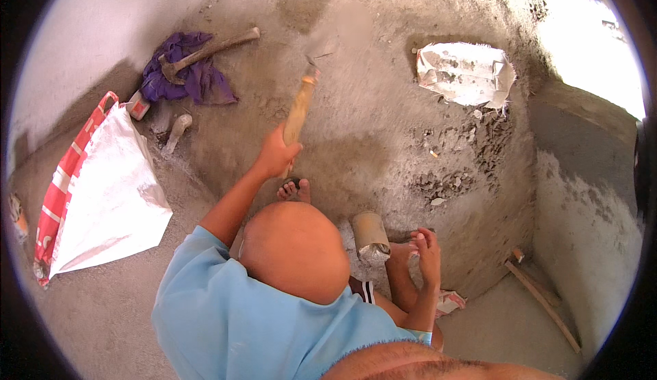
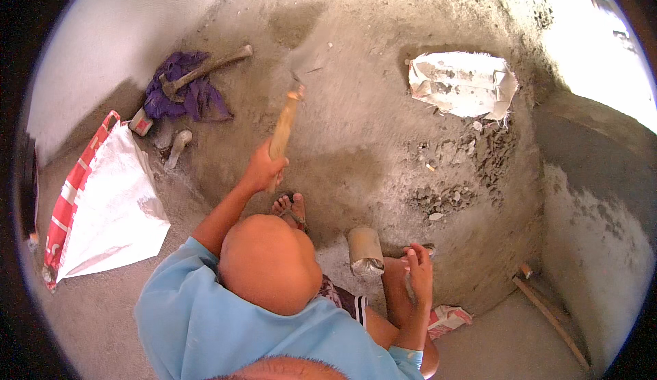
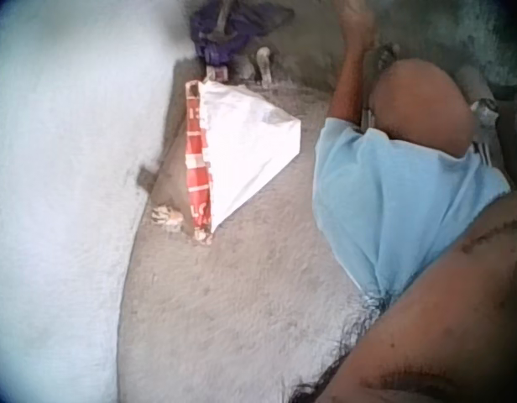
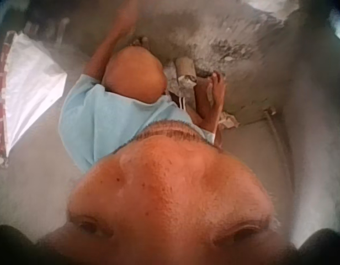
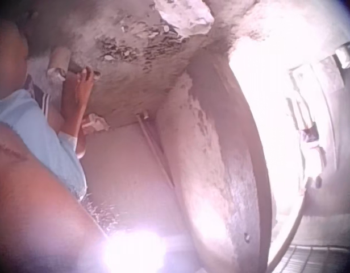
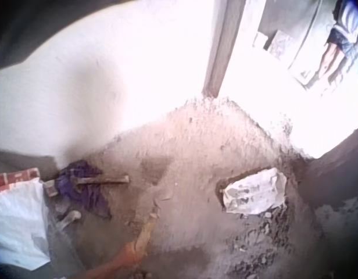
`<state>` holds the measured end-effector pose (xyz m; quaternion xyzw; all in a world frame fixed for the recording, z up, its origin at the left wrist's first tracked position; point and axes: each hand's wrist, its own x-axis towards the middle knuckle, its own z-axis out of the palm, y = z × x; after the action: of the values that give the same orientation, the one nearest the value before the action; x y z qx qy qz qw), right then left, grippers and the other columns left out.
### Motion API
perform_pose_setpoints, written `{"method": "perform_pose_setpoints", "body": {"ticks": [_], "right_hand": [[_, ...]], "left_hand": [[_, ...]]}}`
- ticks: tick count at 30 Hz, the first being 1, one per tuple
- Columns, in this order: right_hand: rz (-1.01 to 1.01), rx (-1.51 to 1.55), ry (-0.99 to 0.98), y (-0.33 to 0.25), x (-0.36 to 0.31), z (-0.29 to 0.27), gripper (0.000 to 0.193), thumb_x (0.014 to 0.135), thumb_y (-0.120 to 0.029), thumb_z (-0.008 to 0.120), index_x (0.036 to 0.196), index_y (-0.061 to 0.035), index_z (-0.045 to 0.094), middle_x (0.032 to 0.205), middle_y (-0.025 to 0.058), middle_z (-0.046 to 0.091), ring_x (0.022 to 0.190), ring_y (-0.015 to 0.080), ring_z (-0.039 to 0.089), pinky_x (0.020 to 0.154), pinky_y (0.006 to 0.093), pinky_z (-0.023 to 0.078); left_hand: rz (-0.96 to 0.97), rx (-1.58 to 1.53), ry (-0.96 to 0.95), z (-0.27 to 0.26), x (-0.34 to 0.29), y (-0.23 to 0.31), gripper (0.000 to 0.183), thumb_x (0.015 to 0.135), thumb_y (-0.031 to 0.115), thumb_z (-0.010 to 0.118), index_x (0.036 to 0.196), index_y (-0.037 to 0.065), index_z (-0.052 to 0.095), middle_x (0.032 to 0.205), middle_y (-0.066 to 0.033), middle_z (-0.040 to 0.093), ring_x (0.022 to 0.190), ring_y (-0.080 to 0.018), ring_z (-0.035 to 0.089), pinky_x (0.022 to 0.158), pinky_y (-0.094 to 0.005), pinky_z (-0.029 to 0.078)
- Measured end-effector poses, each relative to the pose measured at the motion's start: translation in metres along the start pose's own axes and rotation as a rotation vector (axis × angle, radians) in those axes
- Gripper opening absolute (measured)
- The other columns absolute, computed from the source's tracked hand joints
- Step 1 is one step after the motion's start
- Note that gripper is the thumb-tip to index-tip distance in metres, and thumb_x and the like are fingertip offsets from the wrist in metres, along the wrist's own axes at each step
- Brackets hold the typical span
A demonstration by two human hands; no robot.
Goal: The person sits on the floor and uses a trowel to smooth and level a wet concrete surface. They repeatedly scoop and spread the material to create an even finish.
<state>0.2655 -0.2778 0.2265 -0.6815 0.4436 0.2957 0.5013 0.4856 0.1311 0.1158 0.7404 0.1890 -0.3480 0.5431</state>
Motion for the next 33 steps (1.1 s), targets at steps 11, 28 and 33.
{"method": "perform_pose_setpoints", "body": {"ticks": [11, 28, 33], "right_hand": [[-0.018, -0.062, -0.017, 0.01, 0.004, 0.005, 0.043, 0.103, -0.033, 0.057, 0.13, 0.0, 0.056, 0.116, 0.0091, 0.067, 0.094, 0.0151, 0.063, 0.079, 0.0291, 0.051], [-0.018, -0.14, -0.049, 0.003, 0.004, 0.022, 0.044, 0.103, -0.034, 0.055, 0.132, -0.0008, 0.054, 0.117, 0.0096, 0.067, 0.097, 0.0156, 0.062, 0.079, 0.0291, 0.051], [-0.027, -0.165, -0.044, 0.019, 0.01, 0.023, 0.045, 0.102, -0.035, 0.057, 0.133, -0.0015, 0.054, 0.118, 0.0101, 0.068, 0.098, 0.0157, 0.063, 0.08, 0.0288, 0.05]], "left_hand": [[-0.227, 0.192, 0.078, -0.015, -0.044, -0.04, 0.041, 0.078, 0.014, 0.064, 0.114, -0.002, 0.051, 0.092, -0.018, 0.065, 0.077, -0.0264, 0.065, 0.065, -0.0417, 0.051], [0.004, 0.003, 0.249, 0.025, -0.006, -0.017, 0.042, 0.085, 0.021, 0.062, 0.116, -0.004, 0.049, 0.082, -0.019, 0.063, 0.068, -0.0282, 0.065, 0.065, -0.0458, 0.052], [-0.143, -0.195, 0.401, 0.015, -0.007, -0.03, 0.037, 0.085, 0.015, 0.06, 0.114, -0.004, 0.047, 0.079, -0.0164, 0.061, 0.057, -0.0228, 0.062, 0.052, -0.0393, 0.051]]}}
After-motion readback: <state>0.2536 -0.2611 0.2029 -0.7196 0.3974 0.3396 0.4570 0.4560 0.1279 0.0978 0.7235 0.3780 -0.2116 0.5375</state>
